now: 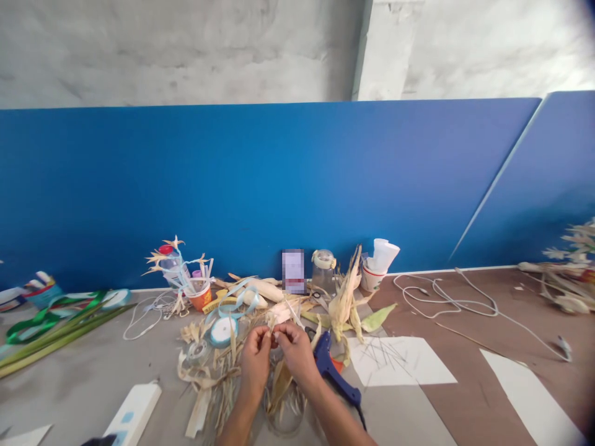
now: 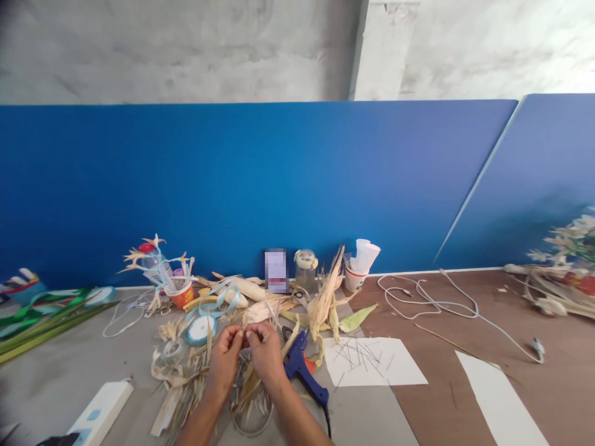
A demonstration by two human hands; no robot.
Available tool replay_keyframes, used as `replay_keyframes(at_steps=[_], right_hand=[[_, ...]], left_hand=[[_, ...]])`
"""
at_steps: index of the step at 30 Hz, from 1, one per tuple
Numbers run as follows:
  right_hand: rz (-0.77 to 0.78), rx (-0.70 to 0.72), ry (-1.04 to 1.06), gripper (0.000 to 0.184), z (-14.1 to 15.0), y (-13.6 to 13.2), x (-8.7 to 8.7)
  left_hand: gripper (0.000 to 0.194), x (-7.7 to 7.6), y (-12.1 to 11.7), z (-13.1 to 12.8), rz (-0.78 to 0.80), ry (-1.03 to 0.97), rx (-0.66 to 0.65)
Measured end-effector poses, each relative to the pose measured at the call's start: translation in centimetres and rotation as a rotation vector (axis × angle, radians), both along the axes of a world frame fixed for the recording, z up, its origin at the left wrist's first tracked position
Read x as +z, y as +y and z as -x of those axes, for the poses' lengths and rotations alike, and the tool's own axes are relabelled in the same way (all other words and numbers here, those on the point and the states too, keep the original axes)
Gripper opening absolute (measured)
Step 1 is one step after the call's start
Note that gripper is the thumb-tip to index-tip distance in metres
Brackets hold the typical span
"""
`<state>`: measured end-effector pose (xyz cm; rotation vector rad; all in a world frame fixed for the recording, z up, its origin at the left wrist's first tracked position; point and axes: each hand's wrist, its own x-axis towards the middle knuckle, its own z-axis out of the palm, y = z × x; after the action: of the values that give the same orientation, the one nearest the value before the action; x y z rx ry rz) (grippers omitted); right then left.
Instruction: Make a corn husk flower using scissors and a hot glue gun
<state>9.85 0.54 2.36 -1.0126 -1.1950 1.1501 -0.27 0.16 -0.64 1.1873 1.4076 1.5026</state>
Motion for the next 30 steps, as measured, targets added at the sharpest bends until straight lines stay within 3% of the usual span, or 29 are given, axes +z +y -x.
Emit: replay_keyframes(at_steps=[16, 23, 30], right_hand=[[-0.006, -0.088, -0.006, 0.015, 0.3, -0.2, -0.4], [-0.002, -0.088, -0.035, 0.013, 0.0, -0.1, -0.4], [0.049, -0.093, 0.009, 0.010, 0.0, -0.1, -0.5]], left_hand=[[0.019, 0.8, -0.9, -0.7, -0.085, 0.221, 0.089], [0.020, 0.6, -0.9, -0.7, -0.075, 0.202, 0.055], [0.018, 1.4, -1.3, -1.0, -0.077, 0.193, 0.062]])
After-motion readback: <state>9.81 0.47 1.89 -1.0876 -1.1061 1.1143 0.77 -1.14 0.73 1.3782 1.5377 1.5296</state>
